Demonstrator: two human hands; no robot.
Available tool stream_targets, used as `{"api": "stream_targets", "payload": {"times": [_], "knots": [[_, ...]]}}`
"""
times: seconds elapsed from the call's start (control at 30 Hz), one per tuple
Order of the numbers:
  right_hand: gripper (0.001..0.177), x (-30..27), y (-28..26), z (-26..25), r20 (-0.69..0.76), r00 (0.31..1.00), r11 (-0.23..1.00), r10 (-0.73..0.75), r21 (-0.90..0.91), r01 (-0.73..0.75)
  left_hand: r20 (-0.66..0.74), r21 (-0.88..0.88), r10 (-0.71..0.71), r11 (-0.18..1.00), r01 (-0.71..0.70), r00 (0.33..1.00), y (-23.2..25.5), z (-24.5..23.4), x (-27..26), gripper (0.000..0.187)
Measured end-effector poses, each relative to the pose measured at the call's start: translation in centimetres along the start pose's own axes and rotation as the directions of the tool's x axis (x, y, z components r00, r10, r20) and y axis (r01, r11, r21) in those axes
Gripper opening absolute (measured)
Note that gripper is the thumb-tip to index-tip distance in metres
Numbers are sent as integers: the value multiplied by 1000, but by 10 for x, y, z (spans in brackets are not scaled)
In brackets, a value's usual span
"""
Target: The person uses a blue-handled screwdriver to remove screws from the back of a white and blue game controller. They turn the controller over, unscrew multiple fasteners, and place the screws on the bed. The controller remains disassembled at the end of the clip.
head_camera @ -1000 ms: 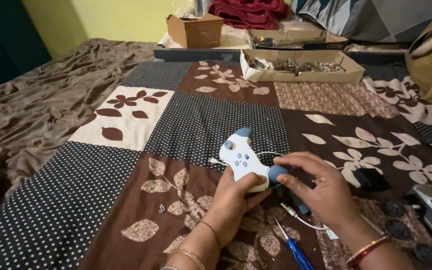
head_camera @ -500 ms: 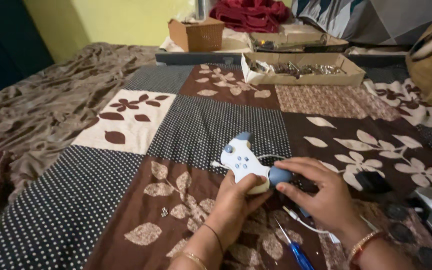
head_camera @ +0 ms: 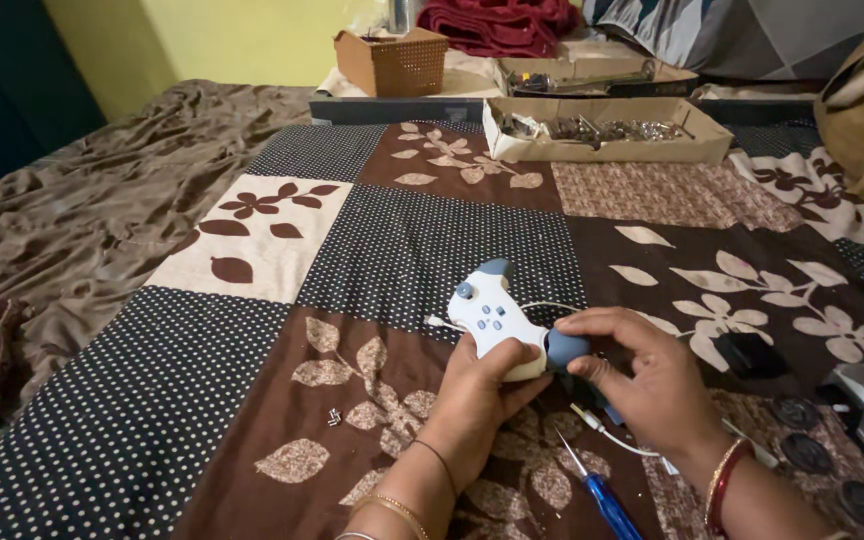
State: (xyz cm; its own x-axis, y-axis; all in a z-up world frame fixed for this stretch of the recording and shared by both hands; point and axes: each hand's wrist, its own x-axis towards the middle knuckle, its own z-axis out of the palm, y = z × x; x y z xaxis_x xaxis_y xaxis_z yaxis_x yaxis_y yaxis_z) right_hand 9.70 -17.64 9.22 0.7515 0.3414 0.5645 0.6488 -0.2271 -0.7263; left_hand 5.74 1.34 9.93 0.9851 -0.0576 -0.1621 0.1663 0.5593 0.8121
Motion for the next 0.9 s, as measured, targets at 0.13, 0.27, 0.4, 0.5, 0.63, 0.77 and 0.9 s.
{"api": "stream_targets", "payload": {"times": [0.13,0.27,0.4,0.5,0.63,0.77,0.9], "knots": [[34,-2,2,-1,-10,999,991,51,122,-50,27,-9,8,1000,-8,1000,-3,-4,2,43],[29,-2,-1,-1,-32,998,998,-50,26,51,23,-9,-6,1000,6,1000,-6,-4,7,41],[27,-4,0,-3,-59,990,990,-127,-65,123,43,10,-14,1000,14,999,-8,-6,11,38],[27,-5,1,-2,-61,990,991,-130,-33,128,74,21,10,1000,-11,997,-9,-8,9,37],[28,-2,-3,2,-57,998,985,-40,166,49,63,30,28,999,-30,998,-6,-4,6,38],[31,-1,-12,-1,15,1000,997,-2,75,1,-40,103,58,993,-54,998,-5,-3,7,40],[37,0,-20,-3,39,996,970,-81,-228,88,-83,89,83,993,-76,993,-6,-6,9,41]]}}
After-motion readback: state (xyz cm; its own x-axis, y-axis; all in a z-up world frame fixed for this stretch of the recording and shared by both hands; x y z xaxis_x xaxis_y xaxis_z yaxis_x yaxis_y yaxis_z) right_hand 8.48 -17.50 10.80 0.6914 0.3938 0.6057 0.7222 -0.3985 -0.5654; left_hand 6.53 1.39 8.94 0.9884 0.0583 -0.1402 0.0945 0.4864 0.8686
